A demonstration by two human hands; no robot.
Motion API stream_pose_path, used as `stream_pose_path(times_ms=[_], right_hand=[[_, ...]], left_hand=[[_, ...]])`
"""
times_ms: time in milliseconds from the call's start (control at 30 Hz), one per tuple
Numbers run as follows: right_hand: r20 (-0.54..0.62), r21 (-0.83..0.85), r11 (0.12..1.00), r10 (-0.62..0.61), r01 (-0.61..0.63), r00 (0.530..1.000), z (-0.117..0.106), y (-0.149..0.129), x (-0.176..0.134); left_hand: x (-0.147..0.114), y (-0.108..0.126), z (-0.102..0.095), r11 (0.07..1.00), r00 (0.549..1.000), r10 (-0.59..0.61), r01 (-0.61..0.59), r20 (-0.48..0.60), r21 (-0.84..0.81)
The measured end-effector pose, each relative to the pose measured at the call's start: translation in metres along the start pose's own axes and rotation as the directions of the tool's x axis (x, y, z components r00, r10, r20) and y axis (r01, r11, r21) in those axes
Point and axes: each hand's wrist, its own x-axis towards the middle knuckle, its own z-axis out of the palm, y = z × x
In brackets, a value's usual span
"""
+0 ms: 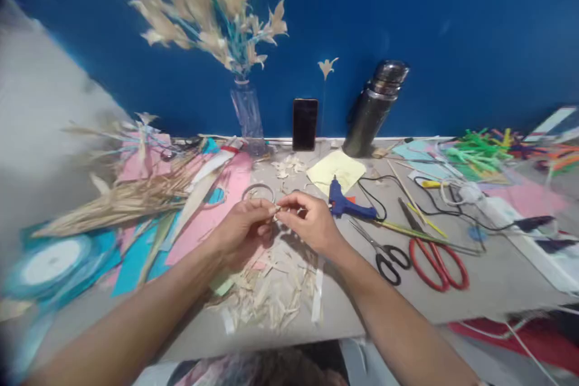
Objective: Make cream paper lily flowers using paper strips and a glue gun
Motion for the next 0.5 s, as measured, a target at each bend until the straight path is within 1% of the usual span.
stream_pose_path(times_ms=[133,300,500], right_hand=[[-0.011,-0.019,1.000,-0.019,0.019,1.000,0.0017,0.0000,-0.0009],[-0.089,-0.116,0.993,-0.037,0.026,0.995,0.0022,-0.0035,-0.0018],[-0.109,-0.192,0.981,-0.064,0.042,0.992,-0.0012,-0.0080,-0.0012]], left_hand=[[0.0011,-0.0001,0.0025,1.000,1.000,0.003,-0.003,0.008,-0.013],[-0.0001,0.0002,0.0048,0.999,0.998,0.044,-0.043,-0.041,0.010],[0.0008,0.0013,0.0036,0.997,0.995,0.077,-0.077,-0.057,0.013]])
